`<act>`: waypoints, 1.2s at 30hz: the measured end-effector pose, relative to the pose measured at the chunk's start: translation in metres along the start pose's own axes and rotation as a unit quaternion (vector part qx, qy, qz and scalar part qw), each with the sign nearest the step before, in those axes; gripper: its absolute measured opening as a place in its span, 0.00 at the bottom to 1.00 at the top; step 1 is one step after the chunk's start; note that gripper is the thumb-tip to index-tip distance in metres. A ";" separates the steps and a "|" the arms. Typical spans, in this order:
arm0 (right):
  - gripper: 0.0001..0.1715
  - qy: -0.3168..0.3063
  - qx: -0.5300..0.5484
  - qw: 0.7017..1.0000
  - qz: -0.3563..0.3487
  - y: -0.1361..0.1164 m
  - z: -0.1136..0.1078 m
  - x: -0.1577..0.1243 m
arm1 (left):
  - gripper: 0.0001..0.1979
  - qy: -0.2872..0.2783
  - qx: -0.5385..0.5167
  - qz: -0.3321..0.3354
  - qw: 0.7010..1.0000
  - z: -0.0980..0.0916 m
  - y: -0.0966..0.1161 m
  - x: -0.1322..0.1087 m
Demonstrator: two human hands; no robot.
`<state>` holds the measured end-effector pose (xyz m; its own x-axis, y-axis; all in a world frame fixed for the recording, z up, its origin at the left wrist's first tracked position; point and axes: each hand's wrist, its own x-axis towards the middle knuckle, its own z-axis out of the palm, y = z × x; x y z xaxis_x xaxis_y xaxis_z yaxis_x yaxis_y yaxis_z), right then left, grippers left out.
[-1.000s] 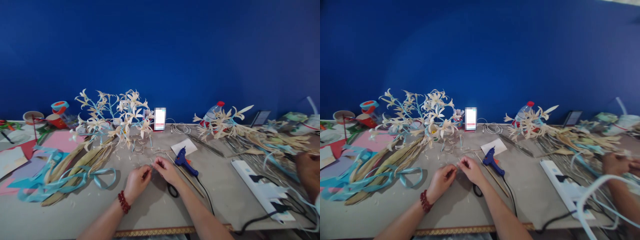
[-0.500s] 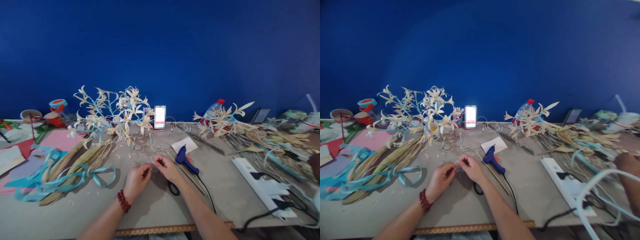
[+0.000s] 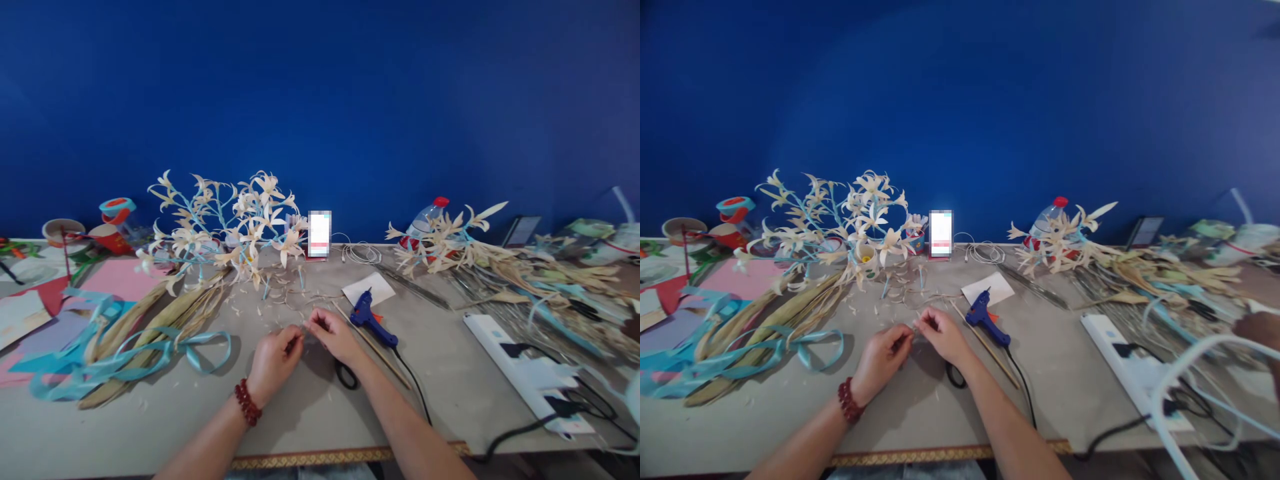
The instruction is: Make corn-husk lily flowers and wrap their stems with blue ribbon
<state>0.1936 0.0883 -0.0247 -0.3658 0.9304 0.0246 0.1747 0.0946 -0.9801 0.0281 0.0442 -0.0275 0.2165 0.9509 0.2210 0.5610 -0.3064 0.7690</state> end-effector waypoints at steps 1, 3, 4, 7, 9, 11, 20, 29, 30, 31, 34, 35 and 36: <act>0.22 0.001 -0.001 1.000 -0.001 0.000 0.000 0.000 | 0.09 0.001 0.001 0.002 1.000 0.000 0.001 0.000; 0.22 0.002 -0.001 1.000 -0.001 0.000 0.000 0.000 | 0.08 0.001 0.003 0.005 1.000 0.000 0.001 0.000; 0.22 0.003 -0.001 1.000 -0.001 0.000 0.000 0.000 | 0.08 0.001 0.004 0.006 1.000 -0.001 0.001 0.000; 0.22 0.003 -0.003 1.000 -0.001 0.001 0.000 0.000 | 0.08 0.007 0.012 0.012 1.000 -0.001 0.002 0.000; 0.22 0.006 -0.003 1.000 -0.002 0.000 -0.001 0.000 | 0.08 0.011 0.017 0.015 1.000 -0.001 0.002 -0.001; 0.22 0.007 -0.002 1.000 -0.003 -0.001 -0.001 -0.001 | 0.08 0.012 0.022 0.014 1.000 -0.001 0.002 -0.001; 0.24 0.021 0.041 0.999 0.022 -0.001 -0.001 -0.002 | 0.08 0.009 0.011 0.008 1.000 0.000 0.001 -0.001; 0.19 0.019 0.034 0.999 0.001 -0.002 -0.001 -0.004 | 0.07 0.013 -0.011 -0.002 1.000 -0.001 0.001 -0.002; 0.18 0.014 0.026 1.000 -0.005 -0.003 -0.001 -0.004 | 0.07 0.014 -0.012 -0.002 1.000 -0.001 0.001 -0.002; 0.17 0.012 0.019 1.000 -0.010 -0.004 -0.001 -0.004 | 0.07 0.015 -0.012 -0.003 1.000 -0.001 0.001 -0.002; 0.17 0.014 0.010 1.000 -0.016 -0.004 -0.001 -0.004 | 0.07 0.015 -0.009 -0.003 1.000 -0.001 0.001 -0.002; 0.17 0.015 0.008 1.000 -0.015 -0.004 -0.001 -0.003 | 0.07 0.015 -0.007 -0.002 1.000 -0.001 0.001 -0.002; 0.18 0.016 0.007 1.000 -0.015 -0.003 -0.001 -0.003 | 0.07 0.014 -0.003 0.000 1.000 -0.001 0.002 -0.002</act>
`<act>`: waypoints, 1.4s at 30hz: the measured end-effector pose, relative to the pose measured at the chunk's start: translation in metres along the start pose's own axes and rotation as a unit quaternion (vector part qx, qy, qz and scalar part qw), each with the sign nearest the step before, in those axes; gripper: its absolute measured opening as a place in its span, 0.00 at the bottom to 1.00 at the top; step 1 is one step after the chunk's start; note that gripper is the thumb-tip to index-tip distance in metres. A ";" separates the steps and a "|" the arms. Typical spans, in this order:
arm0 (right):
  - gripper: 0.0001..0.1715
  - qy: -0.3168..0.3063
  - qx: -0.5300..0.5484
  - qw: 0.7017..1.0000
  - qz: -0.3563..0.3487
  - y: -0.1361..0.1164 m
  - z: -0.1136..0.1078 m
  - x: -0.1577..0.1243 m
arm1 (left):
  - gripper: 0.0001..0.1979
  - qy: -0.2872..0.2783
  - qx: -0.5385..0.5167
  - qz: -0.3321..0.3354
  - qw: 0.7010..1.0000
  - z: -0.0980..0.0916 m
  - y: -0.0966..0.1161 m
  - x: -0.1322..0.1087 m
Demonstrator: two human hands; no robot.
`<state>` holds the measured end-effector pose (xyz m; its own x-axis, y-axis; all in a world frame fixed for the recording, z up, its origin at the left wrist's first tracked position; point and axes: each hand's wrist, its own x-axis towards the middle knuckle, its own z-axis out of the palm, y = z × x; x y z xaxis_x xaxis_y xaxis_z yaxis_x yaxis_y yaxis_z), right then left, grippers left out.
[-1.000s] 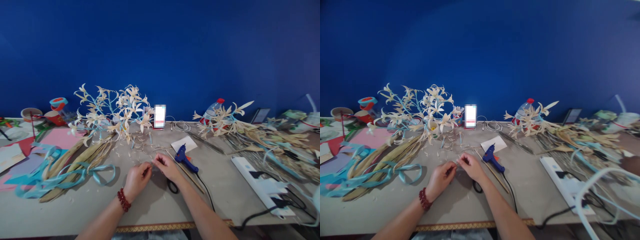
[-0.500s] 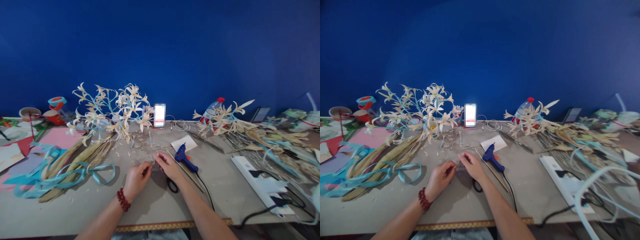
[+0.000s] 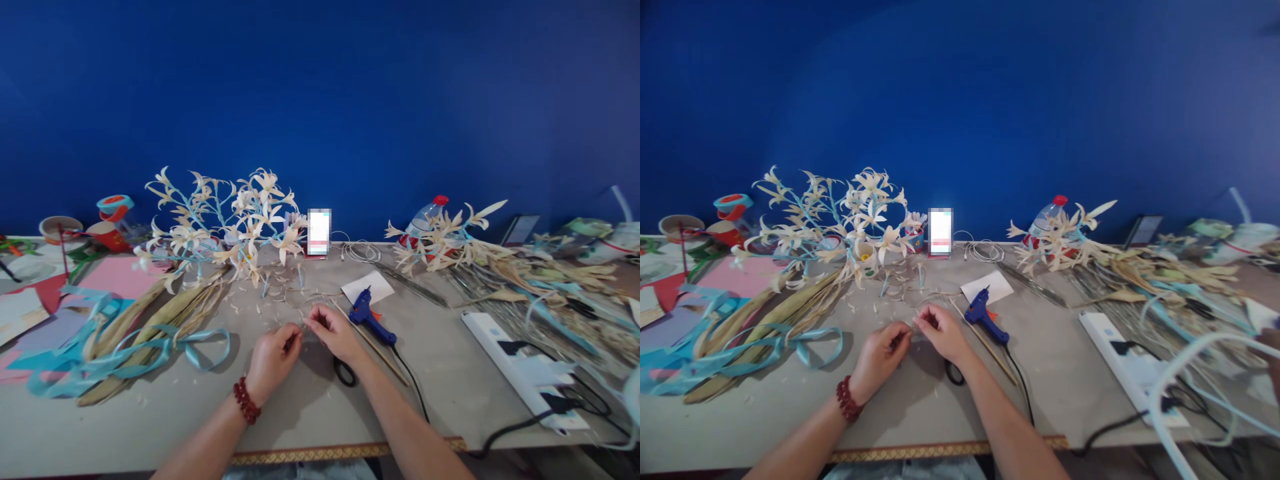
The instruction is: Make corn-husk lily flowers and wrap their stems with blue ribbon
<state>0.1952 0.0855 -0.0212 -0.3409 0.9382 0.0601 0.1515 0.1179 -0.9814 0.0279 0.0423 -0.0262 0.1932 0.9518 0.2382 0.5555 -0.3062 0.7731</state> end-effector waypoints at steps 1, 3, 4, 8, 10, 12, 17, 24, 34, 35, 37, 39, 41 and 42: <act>0.18 0.000 -0.002 1.000 0.001 0.001 0.000 0.000 | 0.07 0.001 0.004 0.003 1.000 0.000 0.000 0.000; 0.19 -0.003 -0.006 1.000 0.003 0.002 0.000 0.001 | 0.08 0.003 0.012 0.008 1.000 0.000 0.000 0.000; 0.19 -0.004 -0.006 1.000 0.005 0.002 0.000 0.001 | 0.08 0.003 0.016 0.011 1.000 0.000 0.000 0.000; 0.21 -0.003 -0.001 1.000 0.009 0.000 0.001 0.000 | 0.08 0.001 0.024 0.017 1.000 -0.001 0.000 0.000; 0.20 -0.002 0.002 1.000 0.010 -0.001 0.002 0.000 | 0.07 -0.001 0.027 0.017 0.999 -0.001 0.001 0.000; 0.20 -0.001 0.007 1.000 0.010 -0.001 0.002 0.000 | 0.07 -0.002 0.029 0.017 0.999 -0.001 0.001 0.000; 0.19 0.002 0.009 1.000 0.007 -0.001 0.002 0.000 | 0.08 -0.001 0.031 0.017 0.999 -0.001 0.002 0.000; 0.18 0.002 0.007 1.000 0.004 0.001 0.002 0.001 | 0.08 0.002 0.040 0.024 0.999 -0.001 0.003 -0.001; 0.18 0.004 0.005 1.000 -0.002 -0.002 0.001 -0.002 | 0.07 0.025 0.073 0.066 0.995 -0.004 0.004 -0.001; 0.17 0.008 0.001 1.000 -0.003 -0.003 0.001 -0.003 | 0.06 0.031 0.078 0.074 0.994 -0.004 0.004 -0.001; 0.16 0.013 -0.012 1.000 -0.010 -0.006 0.001 -0.004 | 0.06 0.045 0.088 0.092 0.991 -0.005 0.004 -0.002; 0.15 0.015 -0.030 0.999 -0.022 -0.010 0.001 -0.007 | 0.06 0.060 0.094 0.114 0.987 -0.006 0.004 -0.003; 0.14 0.017 -0.042 0.998 -0.035 -0.014 0.000 -0.010 | 0.06 0.077 0.099 0.144 0.982 -0.008 0.003 -0.003; 0.13 0.018 -0.046 0.998 -0.045 -0.015 0.000 -0.012 | 0.06 0.086 0.101 0.162 0.978 -0.009 0.003 -0.003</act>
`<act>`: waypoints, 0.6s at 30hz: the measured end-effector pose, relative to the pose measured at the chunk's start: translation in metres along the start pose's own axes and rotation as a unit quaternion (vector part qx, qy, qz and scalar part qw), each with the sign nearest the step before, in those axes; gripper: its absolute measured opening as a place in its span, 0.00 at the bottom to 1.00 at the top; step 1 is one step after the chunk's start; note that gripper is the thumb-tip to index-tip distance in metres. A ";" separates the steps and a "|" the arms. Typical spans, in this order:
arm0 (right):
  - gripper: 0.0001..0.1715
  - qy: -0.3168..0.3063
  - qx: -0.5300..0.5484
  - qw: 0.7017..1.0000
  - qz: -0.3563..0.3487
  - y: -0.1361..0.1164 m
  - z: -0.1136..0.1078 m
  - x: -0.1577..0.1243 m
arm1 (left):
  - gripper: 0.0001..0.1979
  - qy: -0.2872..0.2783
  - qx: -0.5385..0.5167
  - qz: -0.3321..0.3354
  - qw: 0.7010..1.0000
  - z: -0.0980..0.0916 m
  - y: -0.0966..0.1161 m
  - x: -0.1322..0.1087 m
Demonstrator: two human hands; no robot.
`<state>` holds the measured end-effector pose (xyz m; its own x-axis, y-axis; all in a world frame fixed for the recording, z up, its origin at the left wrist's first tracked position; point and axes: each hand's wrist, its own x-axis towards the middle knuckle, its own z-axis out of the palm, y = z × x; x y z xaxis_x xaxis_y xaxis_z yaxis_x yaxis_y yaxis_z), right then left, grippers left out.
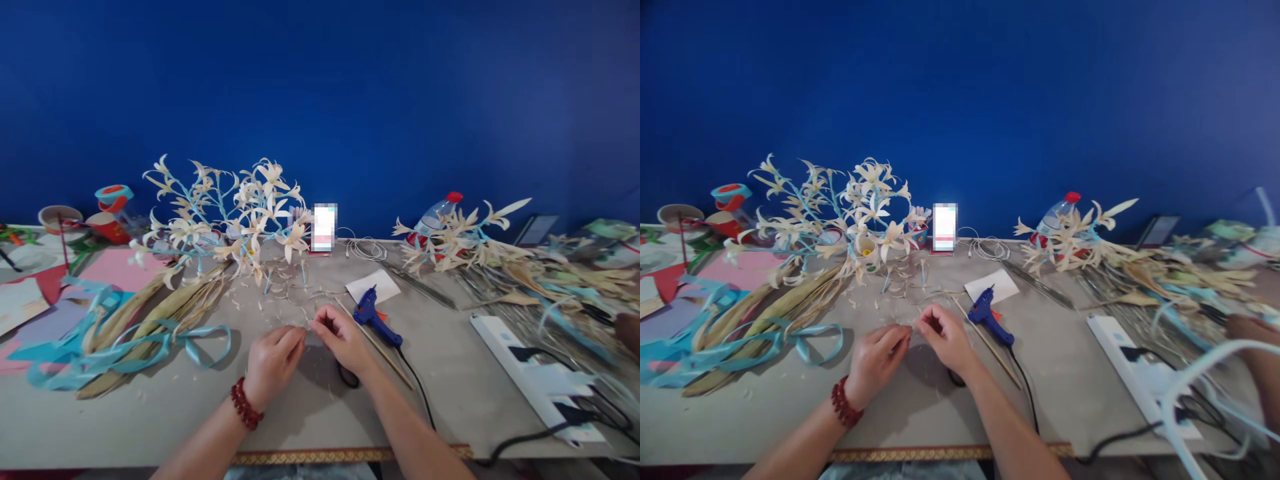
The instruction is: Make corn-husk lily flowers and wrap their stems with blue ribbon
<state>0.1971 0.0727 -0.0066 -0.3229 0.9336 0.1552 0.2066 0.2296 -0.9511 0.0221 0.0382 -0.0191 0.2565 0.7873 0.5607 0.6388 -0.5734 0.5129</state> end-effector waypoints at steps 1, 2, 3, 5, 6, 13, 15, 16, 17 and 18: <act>0.13 0.002 -0.004 1.000 -0.014 -0.002 0.000 -0.002 | 0.07 0.013 0.000 0.020 1.000 -0.002 0.000 0.000; 0.12 0.003 -0.010 0.999 -0.032 -0.003 -0.001 -0.004 | 0.08 0.029 0.001 0.039 0.999 -0.003 0.000 0.001; 0.11 0.005 -0.019 0.998 -0.057 -0.005 -0.001 -0.006 | 0.09 0.046 0.001 0.058 0.997 -0.006 0.000 0.001; 0.09 0.014 -0.048 0.992 -0.116 -0.009 -0.002 -0.009 | 0.11 0.087 0.004 0.086 0.992 -0.011 0.002 0.003; 0.09 0.019 -0.064 0.987 -0.146 -0.012 -0.002 -0.011 | 0.11 0.109 0.010 0.096 0.989 -0.014 0.004 0.004; 0.05 0.041 -0.139 0.935 -0.324 -0.031 -0.005 -0.016 | 0.10 0.217 0.087 0.111 0.966 -0.026 0.020 0.003; 0.02 0.032 -0.151 0.922 -0.356 -0.035 -0.007 -0.017 | 0.10 0.227 0.112 0.111 0.961 -0.025 0.020 0.000; 0.01 0.027 -0.158 0.916 -0.368 -0.036 -0.008 -0.017 | 0.11 0.232 0.124 0.114 0.958 -0.024 0.019 -0.002; 0.02 0.025 -0.165 0.910 -0.379 -0.037 -0.009 -0.017 | 0.12 0.237 0.132 0.119 0.955 -0.023 0.018 -0.003; 0.03 0.030 -0.173 0.904 -0.390 -0.039 -0.010 -0.017 | 0.12 0.244 0.136 0.127 0.952 -0.021 0.016 -0.004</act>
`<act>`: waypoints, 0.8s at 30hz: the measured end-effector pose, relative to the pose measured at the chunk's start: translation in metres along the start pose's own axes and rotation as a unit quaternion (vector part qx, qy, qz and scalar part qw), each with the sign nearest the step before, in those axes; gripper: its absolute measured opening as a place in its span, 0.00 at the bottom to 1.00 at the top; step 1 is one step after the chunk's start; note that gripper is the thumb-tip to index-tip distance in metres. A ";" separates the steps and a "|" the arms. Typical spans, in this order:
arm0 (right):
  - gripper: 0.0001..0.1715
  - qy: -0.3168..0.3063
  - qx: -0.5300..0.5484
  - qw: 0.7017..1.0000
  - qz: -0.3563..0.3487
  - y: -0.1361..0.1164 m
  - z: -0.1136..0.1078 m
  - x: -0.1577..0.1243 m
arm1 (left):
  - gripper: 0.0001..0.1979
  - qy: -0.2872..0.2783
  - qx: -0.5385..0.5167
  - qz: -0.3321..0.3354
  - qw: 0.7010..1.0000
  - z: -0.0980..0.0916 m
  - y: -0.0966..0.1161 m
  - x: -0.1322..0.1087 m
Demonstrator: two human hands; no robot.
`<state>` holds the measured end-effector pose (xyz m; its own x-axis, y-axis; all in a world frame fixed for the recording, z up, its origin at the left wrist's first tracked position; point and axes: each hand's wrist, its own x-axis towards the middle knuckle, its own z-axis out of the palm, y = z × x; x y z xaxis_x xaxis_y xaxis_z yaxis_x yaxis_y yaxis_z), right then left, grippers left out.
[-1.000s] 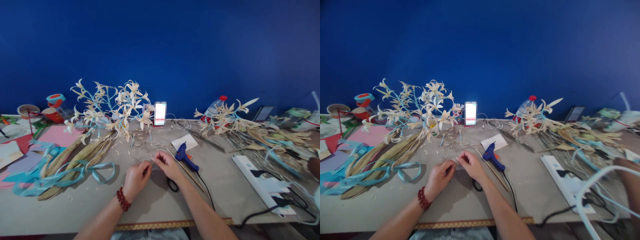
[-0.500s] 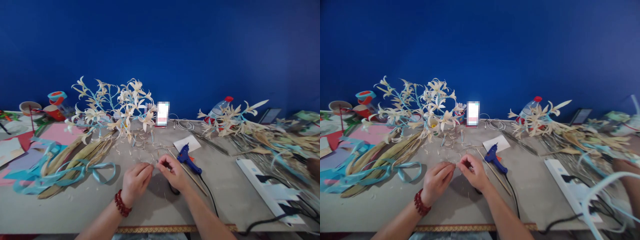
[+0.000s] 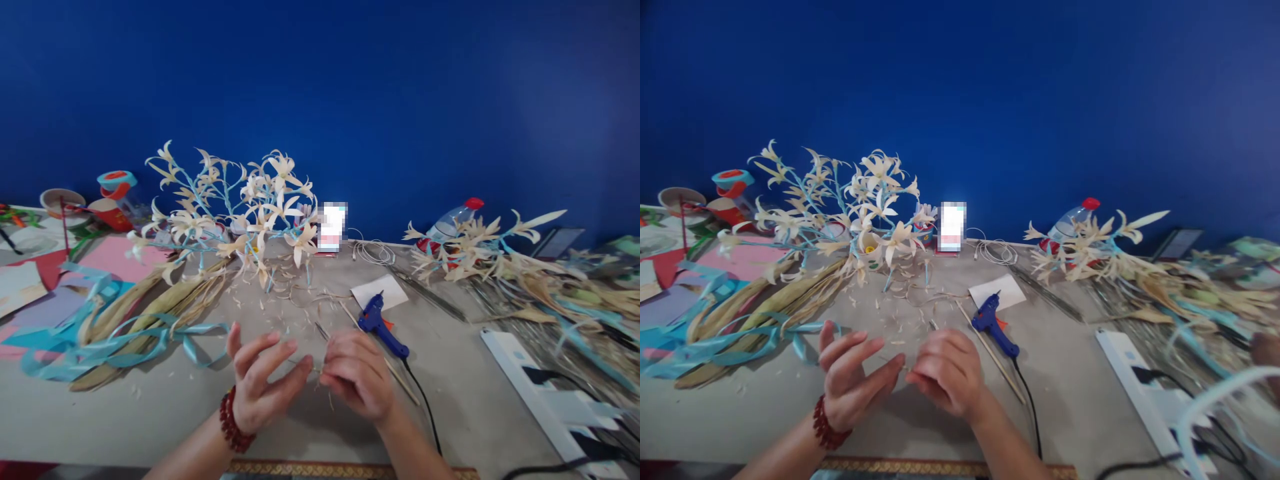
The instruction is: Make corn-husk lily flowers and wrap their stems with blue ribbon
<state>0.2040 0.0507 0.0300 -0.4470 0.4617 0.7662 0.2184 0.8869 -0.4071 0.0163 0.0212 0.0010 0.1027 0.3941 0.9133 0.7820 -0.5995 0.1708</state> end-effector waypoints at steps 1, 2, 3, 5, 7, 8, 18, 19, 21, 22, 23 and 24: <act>0.04 0.011 -0.014 1.000 -0.009 -0.001 -0.001 0.000 | 0.12 0.010 0.000 0.008 1.000 0.001 0.000 -0.001; 0.04 0.024 -0.030 0.999 -0.015 -0.002 -0.002 0.001 | 0.12 0.019 -0.001 0.013 1.000 0.002 -0.001 -0.002; 0.04 0.038 -0.047 0.998 -0.019 -0.003 -0.002 0.001 | 0.13 0.026 -0.003 0.016 1.000 0.003 -0.001 -0.003; 0.03 0.061 -0.080 0.995 -0.020 -0.004 -0.003 0.001 | 0.13 0.035 -0.007 0.015 0.999 0.004 -0.001 -0.002; 0.02 0.065 -0.106 0.992 -0.015 -0.005 -0.004 0.000 | 0.13 0.027 -0.012 0.013 0.999 0.003 0.000 -0.001; 0.03 0.064 -0.115 0.991 -0.013 -0.004 -0.004 0.000 | 0.12 0.014 -0.015 0.013 1.000 0.002 0.000 0.000; 0.03 0.044 -0.125 0.991 0.002 -0.002 -0.004 -0.005 | 0.14 0.002 -0.012 0.014 1.000 0.002 0.000 0.002; 0.03 0.045 -0.123 0.991 0.006 -0.002 -0.004 -0.006 | 0.14 0.004 -0.009 0.014 1.000 0.002 0.001 0.001; 0.03 0.046 -0.113 0.993 0.012 -0.003 -0.004 -0.006 | 0.14 0.002 -0.004 0.010 1.000 0.002 0.001 0.000; 0.04 0.044 -0.104 0.993 0.019 -0.002 -0.003 -0.006 | 0.14 -0.002 -0.003 0.008 1.000 0.001 0.000 -0.001; 0.04 0.040 -0.093 0.994 0.030 -0.002 -0.003 -0.005 | 0.15 -0.010 -0.004 0.005 1.000 0.000 0.000 -0.001; 0.05 0.031 -0.080 0.995 0.045 -0.001 -0.002 -0.005 | 0.15 -0.022 -0.006 0.000 1.000 0.000 -0.001 -0.001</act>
<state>0.2079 0.0479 0.0278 -0.3655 0.5348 0.7619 0.3923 0.8307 -0.3949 0.0152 0.0212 -0.0006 0.1303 0.4241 0.8962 0.7741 -0.6083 0.1753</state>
